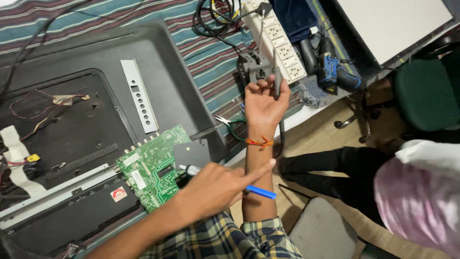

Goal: The person works on a television mainboard at a repair bench. They hold the green circuit board against a metal bracket, use a soldering iron with solder from a spool to work on board connections, use a desoldering pump, and turn the board over to continue soldering and adjusting components on both sides.

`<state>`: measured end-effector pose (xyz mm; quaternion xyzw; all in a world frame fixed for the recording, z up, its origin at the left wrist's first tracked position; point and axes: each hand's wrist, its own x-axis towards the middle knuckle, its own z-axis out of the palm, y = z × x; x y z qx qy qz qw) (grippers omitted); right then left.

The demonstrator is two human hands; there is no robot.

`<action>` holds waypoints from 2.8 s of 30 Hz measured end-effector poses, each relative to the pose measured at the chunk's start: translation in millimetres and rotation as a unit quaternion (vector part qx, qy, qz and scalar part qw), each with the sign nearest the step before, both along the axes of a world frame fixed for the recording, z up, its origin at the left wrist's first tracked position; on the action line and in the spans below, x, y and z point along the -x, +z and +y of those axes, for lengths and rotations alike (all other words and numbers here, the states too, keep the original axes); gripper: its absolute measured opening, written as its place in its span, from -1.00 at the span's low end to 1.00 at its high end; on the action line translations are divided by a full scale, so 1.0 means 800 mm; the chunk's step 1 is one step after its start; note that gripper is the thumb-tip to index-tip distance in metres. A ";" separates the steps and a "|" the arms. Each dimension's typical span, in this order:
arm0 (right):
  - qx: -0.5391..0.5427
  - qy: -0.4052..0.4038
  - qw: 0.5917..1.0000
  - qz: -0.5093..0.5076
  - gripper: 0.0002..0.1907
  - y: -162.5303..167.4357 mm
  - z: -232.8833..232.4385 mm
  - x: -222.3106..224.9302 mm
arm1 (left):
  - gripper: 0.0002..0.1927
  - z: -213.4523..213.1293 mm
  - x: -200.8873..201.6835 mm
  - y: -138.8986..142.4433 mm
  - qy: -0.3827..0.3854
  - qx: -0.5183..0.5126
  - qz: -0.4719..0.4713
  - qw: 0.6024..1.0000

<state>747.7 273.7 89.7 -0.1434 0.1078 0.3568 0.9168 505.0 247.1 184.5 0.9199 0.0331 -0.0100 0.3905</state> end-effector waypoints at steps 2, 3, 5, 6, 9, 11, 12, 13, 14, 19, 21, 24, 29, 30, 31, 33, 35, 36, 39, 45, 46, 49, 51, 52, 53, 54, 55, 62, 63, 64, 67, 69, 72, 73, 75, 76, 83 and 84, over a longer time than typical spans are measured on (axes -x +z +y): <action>0.008 -0.011 1.000 -0.013 -0.75 0.001 -0.003 0.004 | -0.20 -0.010 0.000 -0.002 -0.062 -0.049 0.142 0.987; 0.009 -0.015 1.000 -0.020 -0.75 0.002 -0.001 0.005 | -0.37 -0.009 0.009 -0.005 -0.067 0.018 0.036 0.997; -0.008 0.013 1.000 -0.009 -0.75 0.004 -0.006 0.010 | -0.70 -0.006 0.036 -0.013 -0.072 0.153 -0.174 0.970; -0.014 0.029 0.999 -0.003 -0.75 0.007 -0.009 0.014 | -0.70 -0.003 0.049 -0.018 -0.023 0.182 -0.200 0.962; -0.013 0.050 0.997 -0.064 -0.79 0.018 -0.026 0.041 | -0.67 0.012 0.095 -0.033 0.155 0.302 -0.221 0.914; 0.004 0.066 0.986 -0.154 -0.83 0.023 -0.044 0.076 | -0.60 0.029 0.132 -0.041 0.290 0.429 -0.170 0.839; 0.012 0.079 0.976 -0.202 -0.82 0.025 -0.053 0.094 | -0.60 0.039 0.149 -0.046 0.321 0.464 -0.256 0.785; 0.051 0.087 0.962 -0.254 -0.81 0.024 -0.065 0.115 | -0.60 0.045 0.166 -0.051 0.345 0.494 -0.340 0.722; 0.091 0.091 0.944 -0.305 -0.79 0.020 -0.078 0.138 | -0.58 0.050 0.179 -0.057 0.384 0.468 -0.386 0.696; 0.257 0.151 0.741 -0.602 -0.75 -0.016 -0.118 0.206 | -0.46 0.059 0.224 -0.094 0.513 0.321 -0.509 0.612; 0.230 0.181 0.684 -0.668 -0.75 -0.028 -0.124 0.216 | -0.44 0.053 0.227 -0.106 0.538 0.280 -0.518 0.603; 0.218 0.167 0.577 -0.769 -0.74 -0.034 -0.129 0.223 | -0.38 0.039 0.220 -0.117 0.561 0.267 -0.540 0.567; 0.249 0.087 0.506 -0.822 -0.75 -0.025 -0.122 0.227 | -0.29 0.028 0.185 -0.130 0.578 0.301 -0.533 0.540; 0.260 0.071 0.486 -0.831 -0.76 -0.024 -0.119 0.227 | -0.29 0.030 0.179 -0.132 0.577 0.316 -0.530 0.535; 0.272 0.054 0.466 -0.840 -0.76 -0.022 -0.117 0.227 | -0.29 0.032 0.174 -0.134 0.576 0.331 -0.527 0.530; 0.297 0.070 0.489 -0.817 -0.76 -0.019 -0.119 0.230 | -0.29 0.034 0.166 -0.136 0.583 0.334 -0.525 0.522; 0.301 0.082 0.491 -0.813 -0.76 -0.016 -0.122 0.231 | -0.30 0.037 0.161 -0.136 0.587 0.335 -0.525 0.518; 0.293 0.085 0.483 -0.821 -0.75 -0.014 -0.124 0.230 | -0.30 0.039 0.159 -0.136 0.586 0.335 -0.526 0.517; 0.290 0.100 0.489 -0.817 -0.74 -0.009 -0.128 0.229 | -0.31 0.044 0.153 -0.137 0.591 0.318 -0.520 0.528; 0.293 0.187 0.561 -0.751 -0.73 -0.010 -0.119 0.234 | -0.26 0.053 0.144 -0.140 0.589 0.283 -0.518 0.552; 0.287 0.193 0.553 -0.758 -0.73 -0.011 -0.115 0.234 | -0.26 0.056 0.142 -0.142 0.584 0.287 -0.523 0.550; 0.278 0.141 0.505 -0.804 -0.76 -0.012 -0.106 0.235 | -0.25 0.062 0.136 -0.146 0.572 0.288 -0.540 0.546; 0.287 0.144 0.489 -0.811 -0.78 -0.012 -0.104 0.237 | -0.26 0.064 0.133 -0.149 0.574 0.286 -0.538 0.547; 0.290 0.144 0.480 -0.815 -0.78 -0.012 -0.102 0.237 | -0.26 0.066 0.131 -0.151 0.574 0.285 -0.539 0.547; 0.284 0.141 0.479 -0.818 -0.78 -0.012 -0.101 0.238 | -0.27 0.067 0.129 -0.152 0.572 0.283 -0.541 0.548; 0.280 0.140 0.478 -0.821 -0.78 -0.011 -0.100 0.238 | -0.29 0.068 0.128 -0.154 0.570 0.282 -0.542 0.550; 0.274 0.138 0.477 -0.823 -0.78 -0.011 -0.100 0.239 | -0.30 0.068 0.127 -0.155 0.568 0.281 -0.543 0.551; 0.285 0.150 0.487 -0.812 -0.78 -0.014 -0.101 0.239 | -0.28 0.071 0.121 -0.162 0.570 0.277 -0.544 0.549; 0.284 0.148 0.484 -0.814 -0.78 -0.015 -0.101 0.239 | -0.29 0.070 0.121 -0.161 0.571 0.277 -0.544 0.549; 0.283 0.147 0.482 -0.816 -0.78 -0.016 -0.101 0.238 | -0.30 0.070 0.121 -0.162 0.572 0.278 -0.542 0.549; 0.285 0.144 0.477 -0.819 -0.78 -0.017 -0.102 0.238 | -0.31 0.069 0.122 -0.161 0.569 0.281 -0.544 0.550; 0.280 0.142 0.476 -0.821 -0.78 -0.018 -0.102 0.238 | -0.32 0.069 0.124 -0.160 0.567 0.278 -0.541 0.556; 0.283 0.140 0.474 -0.822 -0.78 -0.017 -0.102 0.239 | -0.32 0.069 0.125 -0.159 0.569 0.276 -0.538 0.557; 0.285 0.140 0.472 -0.822 -0.78 -0.017 -0.102 0.239 | -0.32 0.069 0.125 -0.158 0.570 0.277 -0.539 0.556; 0.287 0.143 0.470 -0.822 -0.78 -0.016 -0.102 0.238 | -0.33 0.069 0.125 -0.156 0.571 0.269 -0.535 0.562; 0.288 0.145 0.469 -0.822 -0.78 -0.016 -0.102 0.239 | -0.34 0.069 0.126 -0.156 0.570 0.268 -0.533 0.564; 0.286 0.150 0.473 -0.820 -0.78 -0.017 -0.103 0.239 | -0.36 0.069 0.127 -0.156 0.564 0.273 -0.536 0.566; 0.285 0.147 0.472 -0.821 -0.78 -0.017 -0.102 0.239 | -0.36 0.068 0.127 -0.157 0.563 0.274 -0.536 0.566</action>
